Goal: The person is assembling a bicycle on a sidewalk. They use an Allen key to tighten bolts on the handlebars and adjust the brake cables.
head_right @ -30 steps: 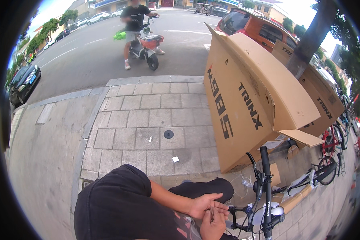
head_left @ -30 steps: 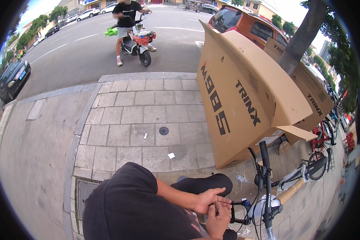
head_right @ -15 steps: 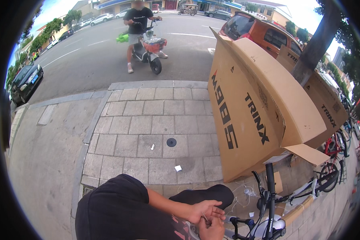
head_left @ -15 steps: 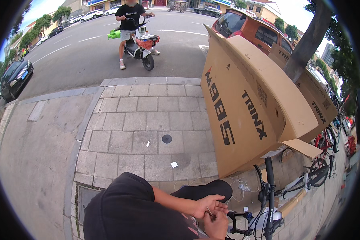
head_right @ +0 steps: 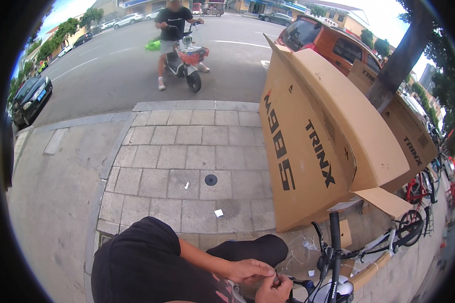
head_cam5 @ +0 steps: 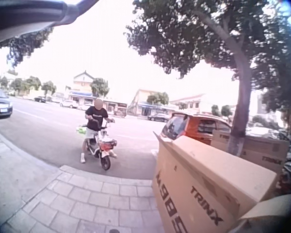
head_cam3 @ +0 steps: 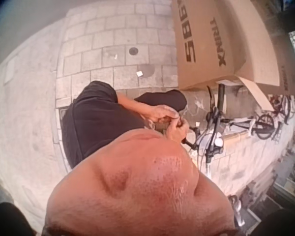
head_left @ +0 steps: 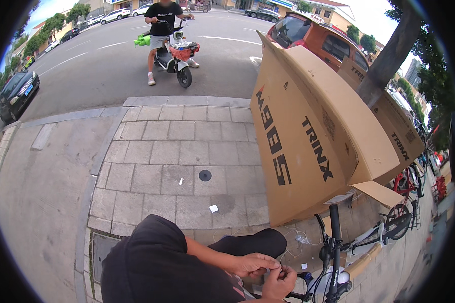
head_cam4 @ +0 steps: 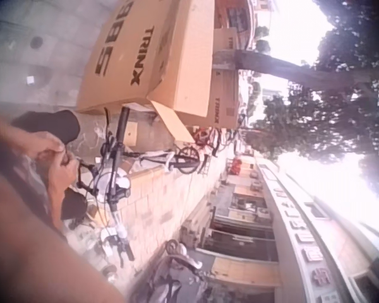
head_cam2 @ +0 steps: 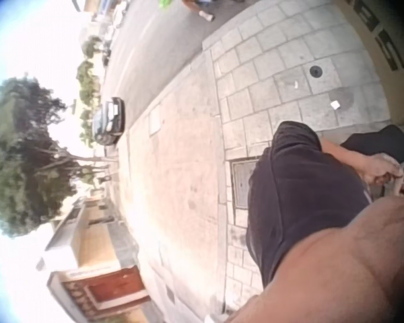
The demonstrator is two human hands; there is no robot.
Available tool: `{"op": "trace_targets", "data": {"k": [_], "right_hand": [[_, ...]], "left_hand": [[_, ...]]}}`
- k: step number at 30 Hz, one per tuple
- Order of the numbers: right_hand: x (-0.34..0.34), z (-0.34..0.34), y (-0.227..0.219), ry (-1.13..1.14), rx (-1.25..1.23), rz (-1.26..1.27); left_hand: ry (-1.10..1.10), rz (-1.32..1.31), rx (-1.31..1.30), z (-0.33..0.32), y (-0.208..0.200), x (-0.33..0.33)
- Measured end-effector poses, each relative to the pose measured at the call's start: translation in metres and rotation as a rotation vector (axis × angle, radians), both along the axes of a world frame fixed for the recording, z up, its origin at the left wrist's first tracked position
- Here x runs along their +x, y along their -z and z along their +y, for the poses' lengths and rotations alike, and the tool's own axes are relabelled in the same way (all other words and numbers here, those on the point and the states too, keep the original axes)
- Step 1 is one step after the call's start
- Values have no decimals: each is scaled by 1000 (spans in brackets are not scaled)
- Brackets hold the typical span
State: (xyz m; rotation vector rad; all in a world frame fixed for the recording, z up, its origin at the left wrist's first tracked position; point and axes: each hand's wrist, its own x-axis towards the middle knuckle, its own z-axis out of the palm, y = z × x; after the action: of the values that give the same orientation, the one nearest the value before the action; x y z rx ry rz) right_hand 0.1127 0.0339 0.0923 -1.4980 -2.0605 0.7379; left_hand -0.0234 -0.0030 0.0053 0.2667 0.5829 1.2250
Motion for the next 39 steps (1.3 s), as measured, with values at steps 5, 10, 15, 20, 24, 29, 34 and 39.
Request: {"op": "trace_targets", "data": {"k": [5, 10, 15, 20, 24, 29, 34, 39], "right_hand": [[-6, 0, -1, -48, 247, -132], [-6, -4, -8, -106, 254, -107], [3, 4, 24, -132, 440, -2], [18, 5, 24, -160, 409, -33], [25, 1, 18, -154, 228, 106], [44, -8, 15, -218, 220, 251], [53, -21, 9, -194, -21, 354], [67, -24, 30, -137, 8, 407]], "left_hand": [[109, -165, -78, 7, -9, -5], [84, -245, -193, 15, 8, 4], [11, 53, -103, 14, 2, 5], [-9, 122, -133, 17, 6, 17], [-16, 87, -134, 17, -2, 19], [-109, -26, -50, 18, -11, 14], [-144, -84, 106, 23, -30, 5], [-127, 18, 171, 17, -45, 22]]}}
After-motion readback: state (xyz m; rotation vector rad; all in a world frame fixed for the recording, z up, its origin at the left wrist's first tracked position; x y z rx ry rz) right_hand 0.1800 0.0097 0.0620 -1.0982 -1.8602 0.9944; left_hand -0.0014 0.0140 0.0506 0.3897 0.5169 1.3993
